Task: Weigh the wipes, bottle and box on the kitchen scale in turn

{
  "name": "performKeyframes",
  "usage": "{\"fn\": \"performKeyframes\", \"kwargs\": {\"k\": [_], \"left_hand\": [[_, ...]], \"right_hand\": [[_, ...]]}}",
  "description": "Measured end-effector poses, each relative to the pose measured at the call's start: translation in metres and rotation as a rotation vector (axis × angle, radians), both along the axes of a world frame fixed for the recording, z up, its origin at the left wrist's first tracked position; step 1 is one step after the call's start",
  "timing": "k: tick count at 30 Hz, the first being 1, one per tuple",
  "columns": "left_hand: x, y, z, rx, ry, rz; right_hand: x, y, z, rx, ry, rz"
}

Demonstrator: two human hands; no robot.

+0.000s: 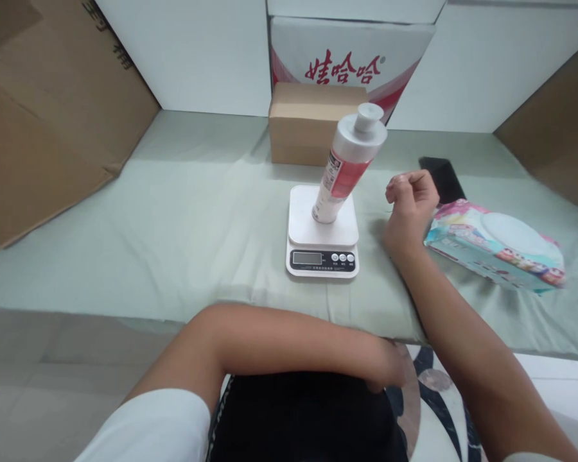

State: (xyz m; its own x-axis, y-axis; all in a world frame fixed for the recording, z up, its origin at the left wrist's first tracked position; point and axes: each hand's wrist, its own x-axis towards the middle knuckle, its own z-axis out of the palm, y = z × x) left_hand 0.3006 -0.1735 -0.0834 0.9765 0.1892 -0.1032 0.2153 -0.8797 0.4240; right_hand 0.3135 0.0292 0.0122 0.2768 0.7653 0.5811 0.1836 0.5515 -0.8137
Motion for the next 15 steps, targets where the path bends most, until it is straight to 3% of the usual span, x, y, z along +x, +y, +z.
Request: {"fn": "performKeyframes", "kwargs": {"k": [3, 5, 10, 15], "left_hand": [[-0.001, 0.002, 0.008, -0.112, 0.118, -0.255], [-0.002, 0.002, 0.013, -0.132, 0.173, -0.32], [-0.002, 0.003, 0.022, -0.131, 0.253, -0.352], [-0.001, 0.004, 0.022, -0.138, 0.25, -0.349]], "right_hand": [[-0.003, -0.008, 0.006, 0.006, -0.127, 0.069], [-0.007, -0.013, 0.01, -0.003, -0.243, 0.152], [-0.02, -0.018, 0.011, -0.038, -0.431, 0.327], [-0.035, -0.02, 0.011, -0.102, -0.443, 0.364]]}}
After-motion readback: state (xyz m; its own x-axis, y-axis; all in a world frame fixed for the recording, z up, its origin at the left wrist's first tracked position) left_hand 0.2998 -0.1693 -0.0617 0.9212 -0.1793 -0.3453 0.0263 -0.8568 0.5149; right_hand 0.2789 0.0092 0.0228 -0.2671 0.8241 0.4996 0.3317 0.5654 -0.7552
